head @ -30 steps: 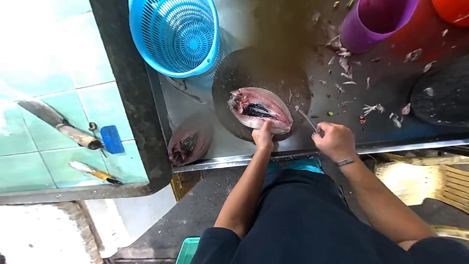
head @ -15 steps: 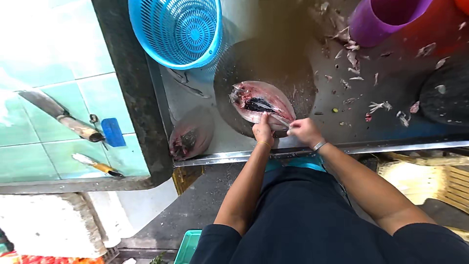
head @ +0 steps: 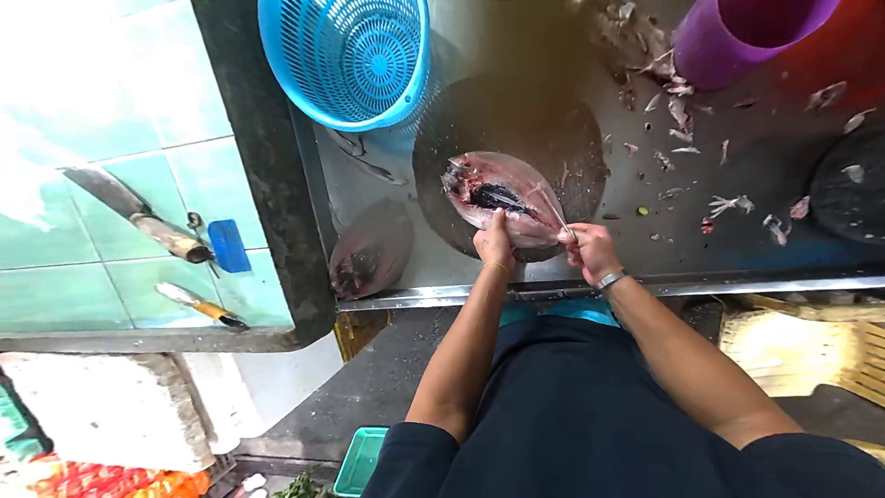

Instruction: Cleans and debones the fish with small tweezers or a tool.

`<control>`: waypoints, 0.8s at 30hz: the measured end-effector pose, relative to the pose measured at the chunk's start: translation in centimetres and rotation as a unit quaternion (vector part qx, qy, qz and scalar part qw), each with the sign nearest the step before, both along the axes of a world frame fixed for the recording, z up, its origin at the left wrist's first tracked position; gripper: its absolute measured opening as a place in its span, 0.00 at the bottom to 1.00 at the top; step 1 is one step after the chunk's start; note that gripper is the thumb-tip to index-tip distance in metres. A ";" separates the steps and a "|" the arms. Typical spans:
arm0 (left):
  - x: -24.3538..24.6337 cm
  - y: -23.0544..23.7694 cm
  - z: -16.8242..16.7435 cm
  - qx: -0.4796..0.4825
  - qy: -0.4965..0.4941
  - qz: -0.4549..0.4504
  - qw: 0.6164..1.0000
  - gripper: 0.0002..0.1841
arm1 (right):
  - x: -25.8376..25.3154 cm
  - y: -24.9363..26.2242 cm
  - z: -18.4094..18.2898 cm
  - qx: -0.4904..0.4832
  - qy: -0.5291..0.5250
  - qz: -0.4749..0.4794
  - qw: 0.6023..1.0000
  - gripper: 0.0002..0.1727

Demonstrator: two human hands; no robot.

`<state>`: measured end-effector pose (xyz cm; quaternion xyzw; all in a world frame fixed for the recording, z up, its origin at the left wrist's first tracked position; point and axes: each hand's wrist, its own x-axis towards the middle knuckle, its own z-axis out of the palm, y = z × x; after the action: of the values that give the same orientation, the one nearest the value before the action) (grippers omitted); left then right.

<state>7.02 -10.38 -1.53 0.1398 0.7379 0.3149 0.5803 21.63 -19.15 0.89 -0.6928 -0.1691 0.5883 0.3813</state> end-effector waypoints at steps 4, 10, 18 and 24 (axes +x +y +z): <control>-0.2 0.0 0.0 0.000 -0.005 0.004 1.000 0.21 | -0.6 -1.0 1.2 0.061 -0.390 0.305 0.867 0.22; -0.3 -0.2 0.0 -0.003 -0.001 -0.007 1.000 0.20 | -0.4 1.3 -0.1 0.012 -0.086 0.078 0.993 0.08; -1.6 1.7 0.2 0.002 0.058 -0.049 0.997 0.28 | -2.3 0.7 -0.1 0.052 -0.426 0.369 0.825 0.22; -1.9 2.0 0.0 -0.006 0.067 -0.055 0.996 0.21 | 0.0 1.7 -0.2 0.027 -0.103 0.031 0.994 0.08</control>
<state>5.11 -8.34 -1.58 0.1976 0.7684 0.2676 0.5467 21.61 -17.43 0.65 -0.7335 -0.2446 0.5206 0.3621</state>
